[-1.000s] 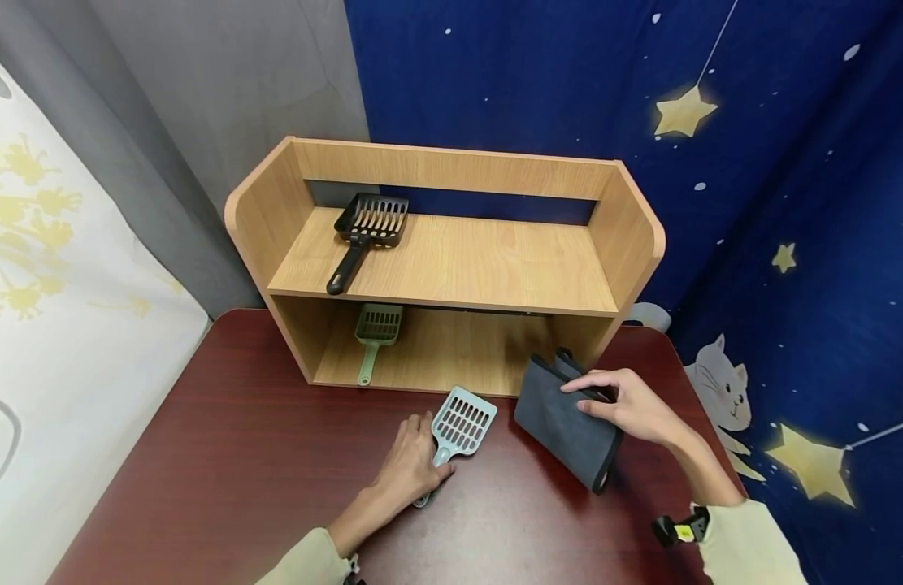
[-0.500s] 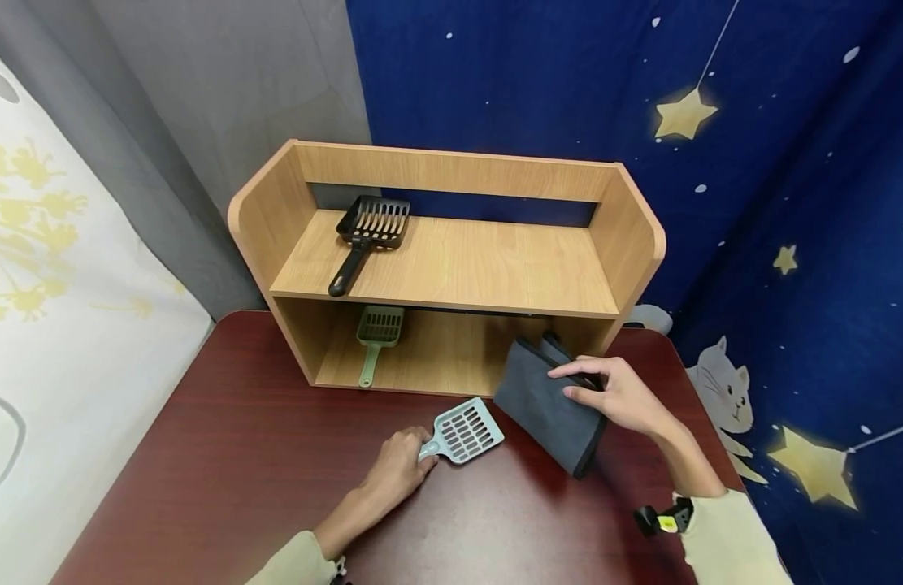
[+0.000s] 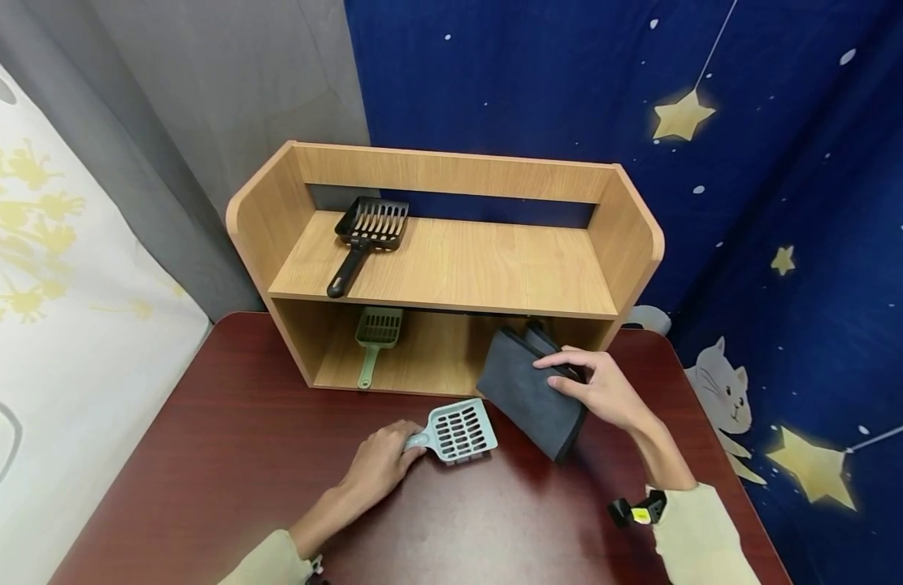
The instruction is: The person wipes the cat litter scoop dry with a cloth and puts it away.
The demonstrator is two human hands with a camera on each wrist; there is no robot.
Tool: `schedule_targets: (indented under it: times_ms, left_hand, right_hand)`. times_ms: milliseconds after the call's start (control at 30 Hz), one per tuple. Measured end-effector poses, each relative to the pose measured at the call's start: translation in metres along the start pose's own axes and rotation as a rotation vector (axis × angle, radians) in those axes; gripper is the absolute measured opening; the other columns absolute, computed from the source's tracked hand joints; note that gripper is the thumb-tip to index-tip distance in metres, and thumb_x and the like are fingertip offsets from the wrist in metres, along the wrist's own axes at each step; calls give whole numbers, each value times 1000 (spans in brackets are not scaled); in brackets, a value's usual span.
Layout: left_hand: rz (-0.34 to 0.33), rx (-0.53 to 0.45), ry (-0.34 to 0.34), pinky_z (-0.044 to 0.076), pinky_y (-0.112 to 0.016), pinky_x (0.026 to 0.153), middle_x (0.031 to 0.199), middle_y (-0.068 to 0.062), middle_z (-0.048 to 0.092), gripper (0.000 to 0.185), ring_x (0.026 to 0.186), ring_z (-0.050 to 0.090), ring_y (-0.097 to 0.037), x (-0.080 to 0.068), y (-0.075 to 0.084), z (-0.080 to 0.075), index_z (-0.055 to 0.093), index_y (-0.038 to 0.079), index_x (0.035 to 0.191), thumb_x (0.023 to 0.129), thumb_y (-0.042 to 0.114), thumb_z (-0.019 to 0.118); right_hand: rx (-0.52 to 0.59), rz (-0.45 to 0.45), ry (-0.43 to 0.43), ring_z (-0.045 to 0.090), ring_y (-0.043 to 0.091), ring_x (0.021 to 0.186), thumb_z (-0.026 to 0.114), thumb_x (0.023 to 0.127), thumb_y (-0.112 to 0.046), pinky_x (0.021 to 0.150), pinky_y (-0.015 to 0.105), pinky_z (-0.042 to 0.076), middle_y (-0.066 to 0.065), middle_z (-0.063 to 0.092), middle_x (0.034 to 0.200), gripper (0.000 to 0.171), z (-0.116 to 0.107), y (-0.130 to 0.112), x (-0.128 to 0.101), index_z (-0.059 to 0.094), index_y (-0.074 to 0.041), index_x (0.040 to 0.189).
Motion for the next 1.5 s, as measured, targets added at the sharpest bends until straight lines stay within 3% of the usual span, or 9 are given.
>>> schedule_targets:
  times_ms: [267, 533, 667, 900, 1133, 1267, 1500]
  left_hand:
    - [106, 1, -48, 58, -40, 74, 100, -3, 73, 20, 89, 69, -17, 10, -11, -32, 76, 5, 113, 94, 12, 80]
    - [199, -8, -90, 56, -35, 74, 100, 1, 71, 21, 87, 65, -12, 20, -16, -56, 77, 8, 114, 94, 13, 81]
    - [280, -22, -129, 55, -32, 76, 100, 3, 70, 22, 87, 63, -10, 22, -13, -62, 76, 9, 117, 96, 16, 79]
    - [421, -76, -168, 54, -27, 77, 102, 6, 69, 23, 87, 60, -5, 25, -6, -67, 75, 10, 120, 98, 16, 77]
    - [409, -96, -188, 55, -27, 81, 104, 6, 70, 24, 90, 61, -4, 27, -3, -69, 75, 11, 123, 100, 20, 74]
    - [391, -100, -169, 55, -28, 80, 104, 3, 72, 25, 90, 64, -6, 27, -1, -69, 75, 9, 122, 99, 21, 75]
    - [346, -115, -138, 52, -25, 74, 100, 3, 73, 25, 83, 61, -6, 25, 0, -65, 76, 10, 119, 96, 20, 79]
  right_hand:
    - [45, -68, 3, 56, 6, 122, 71, 100, -3, 104, 16, 37, 7, 72, 124, 24, 13, 5, 18, 78, -13, 121]
    - [108, -122, -28, 61, 13, 110, 70, 100, 0, 94, 19, 47, 8, 71, 117, 24, 29, 9, 37, 78, -11, 119]
    - [113, -139, -61, 60, 13, 110, 70, 100, 1, 94, 21, 46, 9, 72, 118, 24, 38, 9, 42, 78, -9, 119]
    - [103, -174, -135, 57, 14, 121, 72, 98, 0, 105, 22, 40, 5, 73, 119, 25, 57, 6, 45, 79, -13, 118]
    - [130, -186, -190, 58, 16, 123, 75, 96, -3, 108, 24, 38, 1, 76, 116, 25, 71, -3, 47, 81, -16, 116]
    - [179, -212, -205, 59, 18, 109, 76, 93, 1, 100, 26, 42, 4, 74, 112, 27, 80, -8, 50, 80, -13, 116]
    - [152, -206, -202, 58, 14, 120, 76, 93, 1, 106, 23, 40, 5, 76, 117, 27, 86, -13, 51, 80, -11, 117]
Point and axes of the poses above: each hand's wrist, its own x-axis towards the middle knuckle, its own z-axis out of the palm, y = z × x, the point moved 1 cm from there along x, towards the middle knuckle
